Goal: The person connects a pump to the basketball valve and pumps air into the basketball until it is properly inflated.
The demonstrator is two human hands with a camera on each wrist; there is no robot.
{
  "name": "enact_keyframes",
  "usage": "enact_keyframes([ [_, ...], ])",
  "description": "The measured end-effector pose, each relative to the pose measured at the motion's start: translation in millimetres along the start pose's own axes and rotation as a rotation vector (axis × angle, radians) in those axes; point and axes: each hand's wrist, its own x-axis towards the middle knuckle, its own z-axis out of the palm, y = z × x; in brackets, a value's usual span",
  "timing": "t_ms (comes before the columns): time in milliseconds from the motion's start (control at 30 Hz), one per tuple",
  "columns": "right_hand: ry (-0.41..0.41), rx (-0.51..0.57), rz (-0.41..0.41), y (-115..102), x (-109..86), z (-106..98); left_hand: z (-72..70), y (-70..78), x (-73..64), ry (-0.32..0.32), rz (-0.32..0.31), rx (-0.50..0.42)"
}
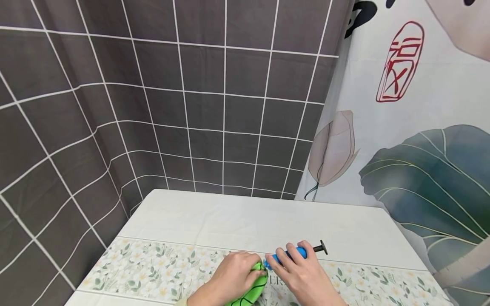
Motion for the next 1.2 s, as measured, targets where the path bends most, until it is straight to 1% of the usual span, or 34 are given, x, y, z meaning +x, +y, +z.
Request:
enact_keyframes([
  [233,0.025,0.018,0.009,-2,-0.5,4,0.1,0.6,0.2,-0.005,0.009,0.009],
  [367,0.009,0.045,0.038,-2,-1.9,3,-4.0,0.3,1.3,-0.035,0.002,0.038],
  [433,-0.018,0.062,0.062,-2,-2.5,3,-7.9,0.2,3.2,-0.062,0.000,0.083],
  [600,-0.134,0.080,0.117,-3,-0.9,-2,-21.5,-0.5,12.5,-0.136,0.019,0.264],
  [700,-0.195,0.072,0.150,-3,2.0,-5,-28.8,-2.8,17.4,-0.171,0.011,0.329],
  [767,-0.214,0.072,0.188,-2,3.4,-7,-32.3,-6.1,18.7,-0.190,-0.004,0.365],
  [867,-0.248,0.068,0.282,-1,3.5,-9,-36.5,-12.7,17.5,-0.217,-0.042,0.374],
  [900,-0.275,0.074,0.326,-1,3.0,-10,-37.8,-15.4,16.5,-0.226,-0.056,0.369],
  [967,-0.334,0.125,0.431,0,1.8,-11,-40.7,-21.3,14.4,-0.250,-0.086,0.352],
  [1033,-0.391,0.205,0.551,-1,0.1,-12,-43.9,-28.0,11.9,-0.270,-0.112,0.331],
  [1100,-0.418,0.322,0.665,0,-2.2,-12,-47.3,-34.9,9.5,-0.290,-0.123,0.321],
  [1133,-0.412,0.404,0.705,0,-4.3,-11,-48.8,-38.1,8.5,-0.301,-0.124,0.317],
  [1200,-0.408,0.571,0.753,0,-9.1,-9,-51.7,-44.6,7.2,-0.325,-0.112,0.302],
])
